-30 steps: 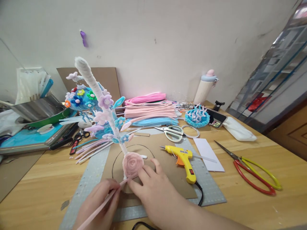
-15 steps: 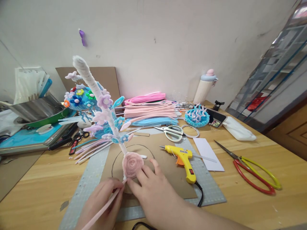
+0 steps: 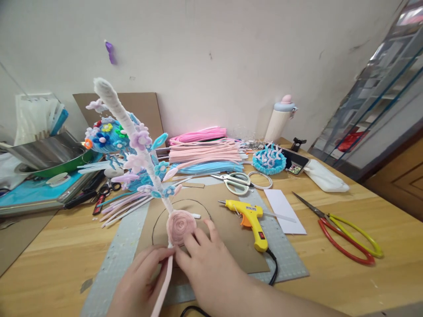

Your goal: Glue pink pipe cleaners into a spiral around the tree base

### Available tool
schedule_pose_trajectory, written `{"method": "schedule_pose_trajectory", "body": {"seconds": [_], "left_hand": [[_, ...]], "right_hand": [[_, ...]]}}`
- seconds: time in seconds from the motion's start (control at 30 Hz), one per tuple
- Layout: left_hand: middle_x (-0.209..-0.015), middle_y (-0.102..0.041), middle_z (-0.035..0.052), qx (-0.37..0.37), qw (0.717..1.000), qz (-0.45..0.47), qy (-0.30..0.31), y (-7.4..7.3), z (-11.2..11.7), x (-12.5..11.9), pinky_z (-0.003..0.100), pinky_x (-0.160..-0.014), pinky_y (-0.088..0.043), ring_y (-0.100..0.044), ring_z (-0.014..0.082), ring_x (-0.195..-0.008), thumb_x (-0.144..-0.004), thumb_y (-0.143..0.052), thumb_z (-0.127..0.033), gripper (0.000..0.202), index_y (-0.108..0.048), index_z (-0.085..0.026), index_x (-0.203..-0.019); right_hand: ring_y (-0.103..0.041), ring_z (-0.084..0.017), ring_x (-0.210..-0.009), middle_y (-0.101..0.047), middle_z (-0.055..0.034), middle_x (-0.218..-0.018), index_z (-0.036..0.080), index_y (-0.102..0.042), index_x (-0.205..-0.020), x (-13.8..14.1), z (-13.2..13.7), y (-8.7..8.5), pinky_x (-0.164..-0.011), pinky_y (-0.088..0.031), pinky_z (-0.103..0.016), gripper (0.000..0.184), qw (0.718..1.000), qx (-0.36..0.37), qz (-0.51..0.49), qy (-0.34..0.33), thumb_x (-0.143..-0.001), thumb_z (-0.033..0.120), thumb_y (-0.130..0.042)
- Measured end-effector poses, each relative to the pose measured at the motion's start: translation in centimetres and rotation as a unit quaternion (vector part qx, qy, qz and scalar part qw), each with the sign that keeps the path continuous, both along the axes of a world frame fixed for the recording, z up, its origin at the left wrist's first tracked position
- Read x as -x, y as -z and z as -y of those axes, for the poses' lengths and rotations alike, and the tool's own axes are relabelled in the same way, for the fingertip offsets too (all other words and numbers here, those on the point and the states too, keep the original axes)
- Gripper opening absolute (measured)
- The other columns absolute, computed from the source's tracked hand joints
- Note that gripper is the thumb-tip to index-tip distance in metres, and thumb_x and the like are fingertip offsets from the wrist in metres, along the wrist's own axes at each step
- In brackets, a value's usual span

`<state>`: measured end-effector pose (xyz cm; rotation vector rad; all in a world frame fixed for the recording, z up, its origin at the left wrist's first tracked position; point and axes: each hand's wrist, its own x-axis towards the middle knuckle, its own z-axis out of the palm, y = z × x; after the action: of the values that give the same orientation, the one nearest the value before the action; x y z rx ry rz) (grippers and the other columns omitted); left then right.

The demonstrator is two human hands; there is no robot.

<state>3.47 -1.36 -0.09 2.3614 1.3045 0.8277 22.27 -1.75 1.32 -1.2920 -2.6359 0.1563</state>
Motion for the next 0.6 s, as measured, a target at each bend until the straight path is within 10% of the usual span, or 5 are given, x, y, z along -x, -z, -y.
{"method": "schedule_pose_trajectory", "body": {"seconds": [0.27, 0.6], "left_hand": [[-0.081, -0.069, 0.003, 0.06, 0.996, 0.031, -0.066, -1.1, -1.9, -0.4, 0.03, -0.065, -0.053, -0.065, 0.019, -0.074, -0.086, -0.049, -0.023, 0.016, -0.065, -0.023, -0.081], [-0.091, -0.064, 0.0039, 0.115, 0.993, 0.007, -0.037, -1.0, -2.7, -0.7, 0.034, -0.076, -0.049, -0.061, 0.0206, -0.088, -0.087, -0.048, -0.018, 0.014, -0.061, -0.023, -0.091]], "right_hand": [[-0.036, -0.03, -0.126, -0.044, -0.0119, -0.141, 0.025, -0.03, -0.143, -0.3, 0.5, 0.4, -0.107, -0.007, -0.055, 0.061, 0.999, 0.023, -0.025, 0.012, -0.084, 0.02, -0.046], [-0.046, -0.018, -0.12, -0.058, -0.0071, -0.121, 0.021, -0.056, -0.115, -1.8, 1.5, 0.0, -0.115, -0.009, -0.048, 0.041, 0.992, 0.045, -0.112, 0.039, -0.08, 0.006, -0.042]]}}
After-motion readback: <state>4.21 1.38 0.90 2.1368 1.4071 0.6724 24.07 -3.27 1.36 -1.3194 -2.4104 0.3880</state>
